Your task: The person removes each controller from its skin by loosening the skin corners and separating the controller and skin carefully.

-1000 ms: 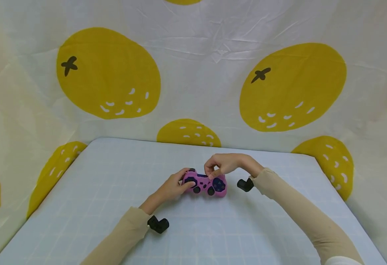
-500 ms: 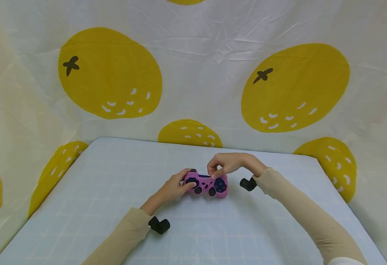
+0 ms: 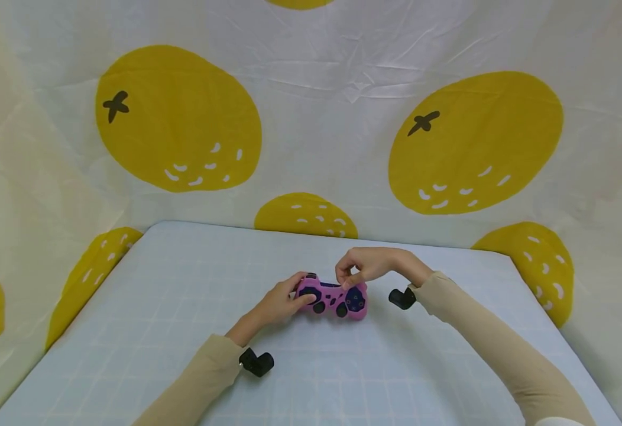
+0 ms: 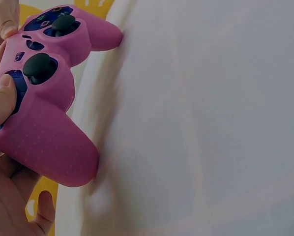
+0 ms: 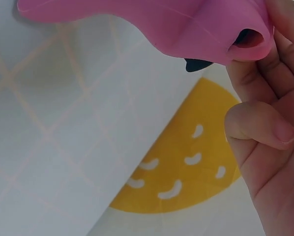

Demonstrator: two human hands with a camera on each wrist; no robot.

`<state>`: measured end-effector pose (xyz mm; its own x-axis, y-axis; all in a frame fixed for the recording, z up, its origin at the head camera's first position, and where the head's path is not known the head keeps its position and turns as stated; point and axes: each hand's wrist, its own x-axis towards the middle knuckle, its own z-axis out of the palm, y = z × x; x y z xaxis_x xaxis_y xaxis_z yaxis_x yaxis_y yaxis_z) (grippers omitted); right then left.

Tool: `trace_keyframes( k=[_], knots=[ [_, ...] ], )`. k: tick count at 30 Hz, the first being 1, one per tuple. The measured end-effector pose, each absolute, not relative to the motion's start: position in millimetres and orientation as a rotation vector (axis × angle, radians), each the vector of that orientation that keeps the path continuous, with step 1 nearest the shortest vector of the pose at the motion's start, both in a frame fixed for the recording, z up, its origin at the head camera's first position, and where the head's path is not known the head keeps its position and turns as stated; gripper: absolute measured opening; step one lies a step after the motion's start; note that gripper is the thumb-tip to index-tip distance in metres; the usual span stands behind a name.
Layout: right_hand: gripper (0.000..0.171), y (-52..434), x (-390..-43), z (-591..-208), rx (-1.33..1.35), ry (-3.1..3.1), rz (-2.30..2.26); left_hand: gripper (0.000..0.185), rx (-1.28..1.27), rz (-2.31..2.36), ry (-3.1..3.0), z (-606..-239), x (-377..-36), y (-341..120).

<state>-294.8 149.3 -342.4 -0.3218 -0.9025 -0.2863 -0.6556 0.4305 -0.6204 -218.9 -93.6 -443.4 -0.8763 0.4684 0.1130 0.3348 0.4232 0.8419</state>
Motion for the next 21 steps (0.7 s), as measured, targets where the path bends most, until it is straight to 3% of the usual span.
trace_keyframes(
  k=[21],
  knots=[
    [0.013, 149.6, -300.2, -345.2, -1.298, 2.089, -0.510, 0.045, 0.736, 1.407, 2.556, -442.8, -219.8, -94.8]
  ],
)
